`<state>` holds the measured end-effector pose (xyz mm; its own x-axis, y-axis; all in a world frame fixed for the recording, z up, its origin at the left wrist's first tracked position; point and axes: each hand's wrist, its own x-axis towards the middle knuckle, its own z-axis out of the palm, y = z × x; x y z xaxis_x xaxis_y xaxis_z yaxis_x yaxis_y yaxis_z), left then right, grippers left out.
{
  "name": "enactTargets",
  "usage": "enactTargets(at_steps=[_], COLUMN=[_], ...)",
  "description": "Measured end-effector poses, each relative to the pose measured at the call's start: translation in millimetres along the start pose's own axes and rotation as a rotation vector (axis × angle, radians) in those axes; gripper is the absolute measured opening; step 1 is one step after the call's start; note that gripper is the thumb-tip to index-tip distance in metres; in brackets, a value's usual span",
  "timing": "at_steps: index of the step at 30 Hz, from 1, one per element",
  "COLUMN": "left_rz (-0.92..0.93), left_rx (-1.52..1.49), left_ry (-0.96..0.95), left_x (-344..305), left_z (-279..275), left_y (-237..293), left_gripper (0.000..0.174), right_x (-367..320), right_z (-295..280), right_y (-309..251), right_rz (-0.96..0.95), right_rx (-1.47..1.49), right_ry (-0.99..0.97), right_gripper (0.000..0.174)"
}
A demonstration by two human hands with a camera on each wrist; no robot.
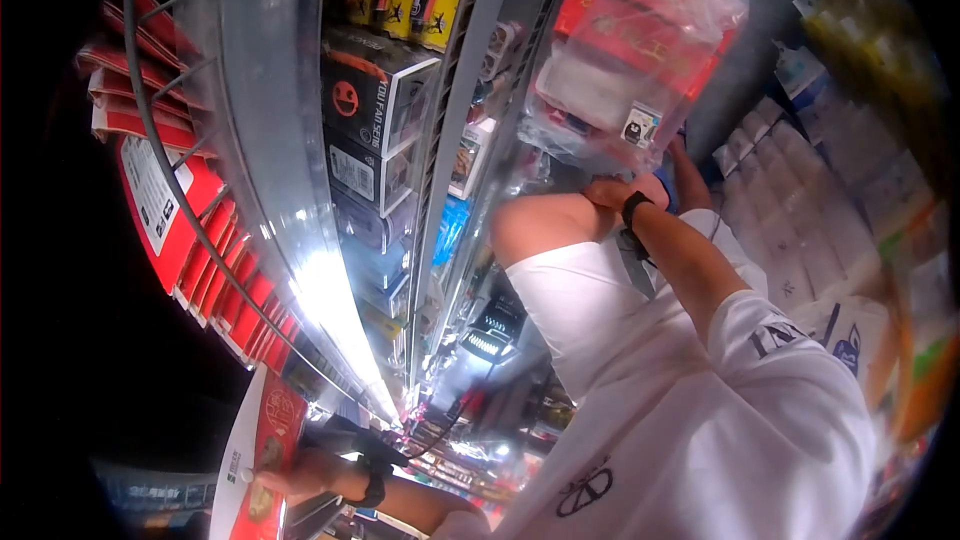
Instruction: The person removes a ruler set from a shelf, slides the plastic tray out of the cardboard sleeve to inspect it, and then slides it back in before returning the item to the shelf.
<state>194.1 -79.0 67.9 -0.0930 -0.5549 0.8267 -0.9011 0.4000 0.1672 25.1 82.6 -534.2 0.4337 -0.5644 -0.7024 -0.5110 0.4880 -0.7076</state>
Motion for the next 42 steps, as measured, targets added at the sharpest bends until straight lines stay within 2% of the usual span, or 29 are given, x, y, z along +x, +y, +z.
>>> enactTargets(at_steps=[2,4,7,8,9,11,13,15,17,19,22,24,25,27,29,31,33,35,42], left_rz=[0.028,0.040,-0.040,-0.079,-0.043,0.024,0.039,0.049,0.061,0.003,0.005,0.025,0.040,0.039,0.009,-0.003,-0.023,-0.044,0.017], left_rx=[0.011,-0.083,-0.150,-0.146,-0.146,-0.146,-0.132,-0.123,-0.129,-0.123,-0.141,-0.144,-0.136,-0.129,-0.133,-0.125,-0.112,-0.097,-0.106], left_ry=[0.009,0.009,0.027,0.042,0.033,0.009,0.005,0.005,0.009,-0.008,-0.027,-0.018,-0.002,0.014,0.018,0.012,0.012,0.018,0.021], left_x=[-1.7,1.0,3.0,2.5,3.4,4.3,3.9,4.1,5.4,2.9,3.2,1.6,2.6,3.2,1.9,3.8,3.8,4.1,5.4], left_z=[-1.4,3.8,2.3,1.6,2.2,3.9,3.2,1.5,3.0,-0.9,2.3,6.4,8.5,9.0,7.0,2.6,1.4,1.5,3.6], left_y=[-0.6,-0.2,-2.3,-3.7,-3.4,-2.2,-3.6,-4.3,-6.3,-5.1,-0.2,1.8,1.3,1.3,0.1,-2.5,-3.1,-1.2,-1.7], left_gripper=[0.039,0.040,0.042,0.043,0.043,0.044,0.047,0.050,0.053,0.056,0.060,0.061,0.062,0.063,0.063,0.062,0.061,0.061,0.061], right_x=[9.0,20.7,2.7,-4.8,-24.8,-18.7,28.3,12.0,-20.0,-19.8,30.1,55.8,52.6,-13.8,-14.7,34.5,43.1,50.5,27.6], right_z=[-2.4,2.9,9.7,6.0,-5.5,-1.2,22.5,8.4,-13.8,-7.5,28.5,39.4,26.0,-25.5,-21.6,37.0,20.7,31.8,24.3], right_y=[-17.9,-20.2,-4.9,-2.2,-7.3,-6.7,11.8,0.4,-15.5,-8.9,22.5,34.0,24.5,-17.1,-12.1,33.6,15.9,17.6,28.0], right_rz=[0.101,0.239,0.315,0.261,0.208,0.071,-0.100,0.039,0.128,0.170,0.170,0.056,-0.058,0.083,0.184,0.252,0.246,0.272,0.266], right_rx=[0.134,0.340,0.350,0.274,0.201,0.009,-0.241,-0.031,0.056,0.109,0.240,0.142,0.009,0.071,0.209,0.426,0.524,0.711,0.589], right_ry=[-0.060,-0.010,0.130,0.159,0.182,0.131,-0.017,-0.011,0.042,0.061,0.010,-0.094,-0.150,-0.086,-0.005,0.074,-0.048,-0.010,0.022], right_gripper=[0.049,0.058,0.057,0.048,0.040,0.032,0.032,0.048,0.057,0.057,0.056,0.056,0.056,0.053,0.052,0.052,0.043,0.039,0.051])
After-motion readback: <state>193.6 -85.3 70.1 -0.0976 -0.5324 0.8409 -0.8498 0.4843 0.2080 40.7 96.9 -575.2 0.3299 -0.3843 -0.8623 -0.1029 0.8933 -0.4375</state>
